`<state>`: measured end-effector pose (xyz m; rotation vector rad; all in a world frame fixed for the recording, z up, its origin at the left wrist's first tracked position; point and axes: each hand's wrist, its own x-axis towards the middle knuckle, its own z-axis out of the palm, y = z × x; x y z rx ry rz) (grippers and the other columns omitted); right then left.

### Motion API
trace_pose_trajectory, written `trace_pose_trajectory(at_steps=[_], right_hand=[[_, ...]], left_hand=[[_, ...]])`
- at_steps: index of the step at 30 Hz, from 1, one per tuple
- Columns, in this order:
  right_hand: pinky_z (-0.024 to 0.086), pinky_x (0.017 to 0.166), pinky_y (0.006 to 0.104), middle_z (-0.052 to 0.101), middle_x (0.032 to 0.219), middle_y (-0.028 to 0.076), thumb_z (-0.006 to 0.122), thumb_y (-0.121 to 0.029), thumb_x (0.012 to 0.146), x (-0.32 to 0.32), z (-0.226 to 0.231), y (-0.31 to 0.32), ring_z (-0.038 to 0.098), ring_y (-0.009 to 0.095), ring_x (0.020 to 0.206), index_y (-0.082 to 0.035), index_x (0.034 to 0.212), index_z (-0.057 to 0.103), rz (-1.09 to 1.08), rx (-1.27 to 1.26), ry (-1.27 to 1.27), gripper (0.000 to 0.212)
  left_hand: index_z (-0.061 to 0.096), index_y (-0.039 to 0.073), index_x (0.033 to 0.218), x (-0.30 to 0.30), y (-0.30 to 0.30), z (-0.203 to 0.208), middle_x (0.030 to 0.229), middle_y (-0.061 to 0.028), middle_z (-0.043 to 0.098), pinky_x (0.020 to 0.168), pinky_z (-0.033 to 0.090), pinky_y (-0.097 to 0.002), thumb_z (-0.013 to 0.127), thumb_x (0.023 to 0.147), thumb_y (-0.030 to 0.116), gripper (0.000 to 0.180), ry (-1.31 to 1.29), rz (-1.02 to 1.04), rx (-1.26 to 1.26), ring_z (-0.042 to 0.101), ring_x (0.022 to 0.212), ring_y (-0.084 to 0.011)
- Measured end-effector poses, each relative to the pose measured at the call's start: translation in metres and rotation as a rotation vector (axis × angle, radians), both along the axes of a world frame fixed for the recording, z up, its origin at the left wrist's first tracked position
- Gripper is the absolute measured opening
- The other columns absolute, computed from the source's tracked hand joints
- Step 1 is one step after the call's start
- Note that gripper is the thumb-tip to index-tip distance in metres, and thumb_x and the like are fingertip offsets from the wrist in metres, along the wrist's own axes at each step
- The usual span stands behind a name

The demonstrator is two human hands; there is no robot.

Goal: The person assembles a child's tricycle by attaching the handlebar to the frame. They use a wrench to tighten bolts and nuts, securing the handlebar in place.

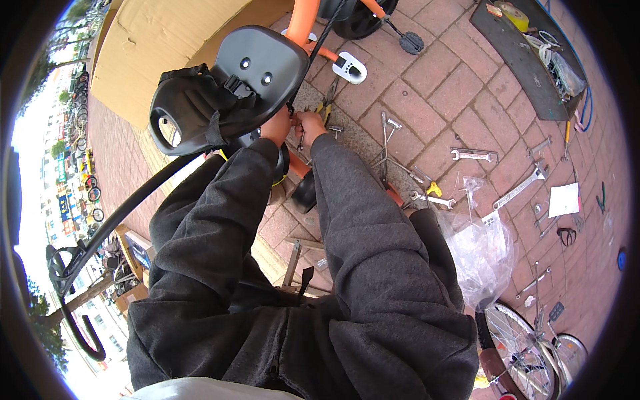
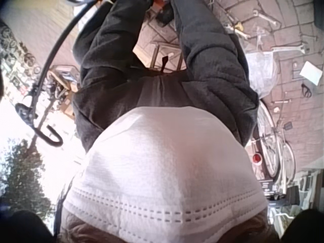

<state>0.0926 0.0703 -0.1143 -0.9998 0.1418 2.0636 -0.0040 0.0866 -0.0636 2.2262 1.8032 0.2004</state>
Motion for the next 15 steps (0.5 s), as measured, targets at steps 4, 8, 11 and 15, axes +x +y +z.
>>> trace_pose_trajectory(at_steps=[4, 8, 11, 15], right_hand=[[0.029, 0.041, 0.0252, 0.052, 0.064, 0.003, 0.046, -0.017, 0.085, 0.001, 0.0, 0.001, 0.038, 0.01, 0.049, -0.002, 0.081, 0.058, 0.017, 0.069, -0.114, 0.02], [0.029, 0.04, 0.0263, 0.052, 0.064, 0.004, 0.047, -0.016, 0.084, 0.004, 0.0, 0.001, 0.038, 0.011, 0.049, -0.001, 0.081, 0.059, 0.025, 0.068, -0.102, 0.019], [0.028, 0.039, 0.0275, 0.053, 0.064, 0.005, 0.049, -0.016, 0.083, 0.005, 0.003, 0.002, 0.038, 0.011, 0.048, 0.0, 0.082, 0.059, 0.029, 0.068, -0.126, 0.019], [0.029, 0.04, 0.0276, 0.053, 0.066, 0.006, 0.05, -0.015, 0.083, 0.007, 0.01, 0.003, 0.039, 0.012, 0.047, 0.0, 0.082, 0.059, 0.077, 0.124, -0.218, 0.017]], left_hand=[[0.059, 0.004, 0.082, -0.001, 0.003, -0.003, 0.074, -0.0113, 0.061, 0.06, 0.046, -0.039, 0.061, 0.068, 0.011, 0.016, 0.122, -0.088, 0.103, 0.06, 0.071, -0.0289], [0.06, 0.003, 0.077, -0.001, 0.002, -0.003, 0.074, -0.0127, 0.061, 0.061, 0.046, -0.0409, 0.061, 0.067, 0.011, 0.013, 0.097, -0.064, 0.105, 0.06, 0.072, -0.0306], [0.06, 0.002, 0.077, 0.001, 0.0, -0.001, 0.074, -0.0141, 0.06, 0.061, 0.045, -0.0427, 0.06, 0.068, 0.01, 0.012, -0.044, 0.002, 0.105, 0.059, 0.072, -0.0322], [0.06, 0.001, 0.078, 0.003, -0.002, -0.001, 0.075, -0.0159, 0.06, 0.061, 0.044, -0.0442, 0.058, 0.07, 0.01, 0.012, 0.028, -0.024, 0.189, 0.059, 0.073, -0.0338]])
